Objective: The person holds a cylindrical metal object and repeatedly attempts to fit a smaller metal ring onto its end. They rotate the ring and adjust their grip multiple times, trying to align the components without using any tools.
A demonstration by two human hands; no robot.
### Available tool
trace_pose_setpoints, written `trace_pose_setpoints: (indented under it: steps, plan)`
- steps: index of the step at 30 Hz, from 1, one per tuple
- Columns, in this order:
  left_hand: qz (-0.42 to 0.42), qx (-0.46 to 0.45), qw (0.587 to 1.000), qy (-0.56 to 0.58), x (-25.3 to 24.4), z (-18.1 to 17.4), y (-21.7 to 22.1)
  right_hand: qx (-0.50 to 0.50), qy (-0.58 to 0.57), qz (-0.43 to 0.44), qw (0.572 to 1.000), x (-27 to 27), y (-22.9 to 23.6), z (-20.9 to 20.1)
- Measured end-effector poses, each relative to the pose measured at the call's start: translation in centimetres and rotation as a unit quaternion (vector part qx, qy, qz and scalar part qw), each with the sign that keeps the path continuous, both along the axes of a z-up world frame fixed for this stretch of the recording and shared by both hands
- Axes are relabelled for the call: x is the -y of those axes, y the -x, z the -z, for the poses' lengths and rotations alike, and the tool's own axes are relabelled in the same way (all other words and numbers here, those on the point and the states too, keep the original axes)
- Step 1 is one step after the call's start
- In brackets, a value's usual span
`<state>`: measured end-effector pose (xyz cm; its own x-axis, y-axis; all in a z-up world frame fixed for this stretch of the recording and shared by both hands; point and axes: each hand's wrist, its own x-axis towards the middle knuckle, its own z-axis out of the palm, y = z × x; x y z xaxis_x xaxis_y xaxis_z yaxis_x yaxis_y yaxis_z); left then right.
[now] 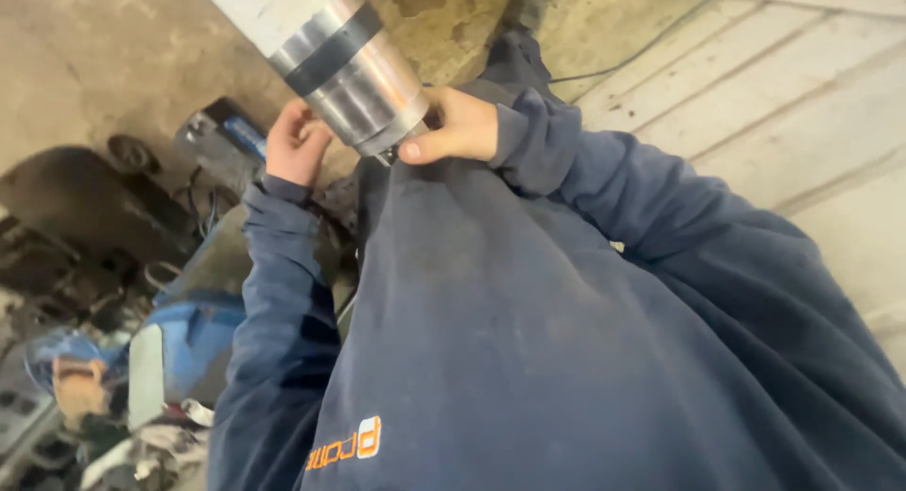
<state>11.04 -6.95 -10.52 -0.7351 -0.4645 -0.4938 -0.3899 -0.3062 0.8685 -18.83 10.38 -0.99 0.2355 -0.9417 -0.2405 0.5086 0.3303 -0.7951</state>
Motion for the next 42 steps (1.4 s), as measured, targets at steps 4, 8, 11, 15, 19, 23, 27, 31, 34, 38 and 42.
trace_pose_setpoints:
  steps: [4, 8, 11, 15, 19, 23, 27, 31, 34, 38, 42]
  plan:
    - [-0.123, 0.037, 0.99, 0.066, -0.2, 5.7, -7.2, -0.065, -0.05, -0.01, 0.997, 0.6, -0.1, -2.1]
    - [-0.098, 0.112, 0.988, 0.03, -1.1, 15.2, -16.8, -0.124, -0.07, 0.073, 0.987, -0.3, -1.4, -3.8]
    - [-0.045, 0.186, 0.98, -0.056, 0.3, 18.9, -22.0, 0.053, -0.153, 0.192, 0.968, -1.1, -4.8, -4.8]
    - [0.034, 0.229, 0.973, -0.019, 7.1, 21.0, -24.3, 0.1, -0.162, 0.318, 0.929, -0.5, -7.8, -6.0]
    - [-0.026, 0.159, 0.986, -0.032, 15.6, 22.6, -22.3, -0.633, -0.138, 0.323, 0.69, -0.5, -9.2, -7.5]
    - [0.045, 0.093, 0.995, 0.015, 21.0, 19.9, -16.2, -0.802, 0.006, 0.357, 0.479, -0.2, -10.3, -8.0]
    - [0.102, 0.123, 0.985, 0.063, 21.1, 16.1, -10.5, -0.691, -0.057, 0.418, 0.587, -1.2, -11.4, -5.2]
    - [0.125, 0.072, 0.989, 0.028, 18.1, 13.9, -8.3, 0.042, -0.208, 0.42, 0.883, -1.7, -11.3, -0.5]
    - [0.175, 0.03, 0.982, 0.059, 17.5, 19.3, -12.0, 0.16, -0.131, 0.351, 0.913, -1.2, -11.3, 0.4]
    - [0.16, 0.077, 0.982, 0.058, 17.4, 18.3, -16.9, 0.298, -0.078, 0.319, 0.896, -1.1, -11.1, 2.5]
    - [0.051, 0.197, 0.979, 0.021, 16.1, 14.6, -21.0, 0.361, -0.039, 0.227, 0.904, -2.1, -9.5, 3.2]
